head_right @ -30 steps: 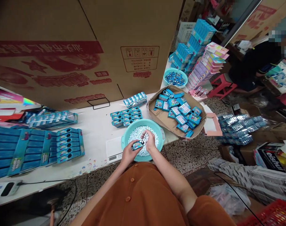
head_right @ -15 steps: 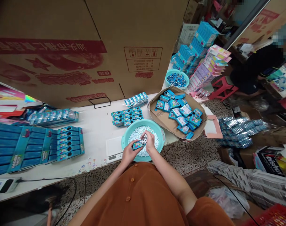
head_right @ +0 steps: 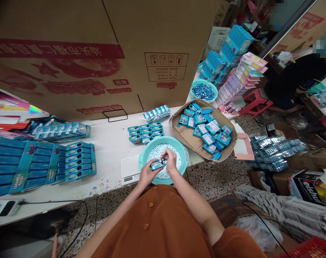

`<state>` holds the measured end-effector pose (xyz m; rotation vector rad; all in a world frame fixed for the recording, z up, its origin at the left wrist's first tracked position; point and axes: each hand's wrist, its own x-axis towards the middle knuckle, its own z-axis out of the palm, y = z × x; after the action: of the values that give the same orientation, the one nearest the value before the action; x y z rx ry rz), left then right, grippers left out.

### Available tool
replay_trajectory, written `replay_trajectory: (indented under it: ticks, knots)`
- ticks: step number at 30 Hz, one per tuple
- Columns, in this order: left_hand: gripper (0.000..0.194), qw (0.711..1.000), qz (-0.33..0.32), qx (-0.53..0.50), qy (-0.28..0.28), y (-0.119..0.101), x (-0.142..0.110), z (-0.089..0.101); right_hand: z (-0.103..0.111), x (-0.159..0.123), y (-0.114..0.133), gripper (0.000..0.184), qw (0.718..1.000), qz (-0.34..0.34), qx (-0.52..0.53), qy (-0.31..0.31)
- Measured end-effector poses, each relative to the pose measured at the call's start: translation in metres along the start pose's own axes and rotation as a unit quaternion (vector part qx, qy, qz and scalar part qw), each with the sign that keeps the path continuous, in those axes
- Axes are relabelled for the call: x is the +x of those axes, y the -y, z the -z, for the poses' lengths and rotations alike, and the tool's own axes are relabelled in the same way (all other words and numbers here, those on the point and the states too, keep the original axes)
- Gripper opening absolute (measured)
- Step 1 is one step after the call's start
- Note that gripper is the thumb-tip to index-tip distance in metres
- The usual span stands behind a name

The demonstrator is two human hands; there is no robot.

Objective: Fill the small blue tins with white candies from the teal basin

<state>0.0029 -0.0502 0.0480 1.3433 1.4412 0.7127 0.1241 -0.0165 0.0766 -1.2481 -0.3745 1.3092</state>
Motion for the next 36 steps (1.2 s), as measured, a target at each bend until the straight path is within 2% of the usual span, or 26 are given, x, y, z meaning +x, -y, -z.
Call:
replay_trajectory:
  ticks: [4,8,14,20,22,25,27,31,36]
  knots:
    - [0.044,0.999,0.021,-0.017,-0.019,-0.001,0.001,0.001,-0.002,-0.002,0.003,0.035,0.999,-0.008,-0.015,0.028]
    - [0.041,1.0,-0.005,-0.012,-0.016,-0.002,0.001,0.0,-0.004,-0.006,0.006,0.037,0.999,0.017,-0.013,0.043]
    - [0.042,0.997,-0.008,-0.067,-0.024,-0.004,0.002,-0.003,-0.007,-0.009,0.009,0.043,0.996,0.05,-0.027,0.063]
    - [0.041,0.998,-0.03,-0.054,-0.03,-0.011,0.003,-0.001,-0.005,-0.013,0.011,0.049,0.989,0.07,-0.1,0.087]
    - [0.04,0.998,-0.038,-0.05,-0.026,-0.012,0.003,-0.001,-0.003,-0.013,0.013,0.044,0.98,0.107,-0.135,0.097]
    - [0.038,0.998,-0.039,-0.038,-0.033,-0.011,0.003,0.0,0.001,-0.012,0.015,0.023,0.957,0.174,-0.209,0.099]
    - [0.037,0.998,-0.04,-0.027,-0.047,-0.01,0.003,0.001,0.004,-0.011,0.015,0.012,0.941,0.196,-0.255,0.105]
    - [0.035,0.997,-0.056,-0.021,-0.057,-0.008,0.002,0.002,0.013,-0.01,0.007,0.01,0.926,0.195,-0.292,0.143]
    - [0.036,0.997,-0.044,-0.033,-0.048,-0.007,0.001,0.004,0.025,-0.008,-0.004,0.014,0.939,0.167,-0.261,0.151]
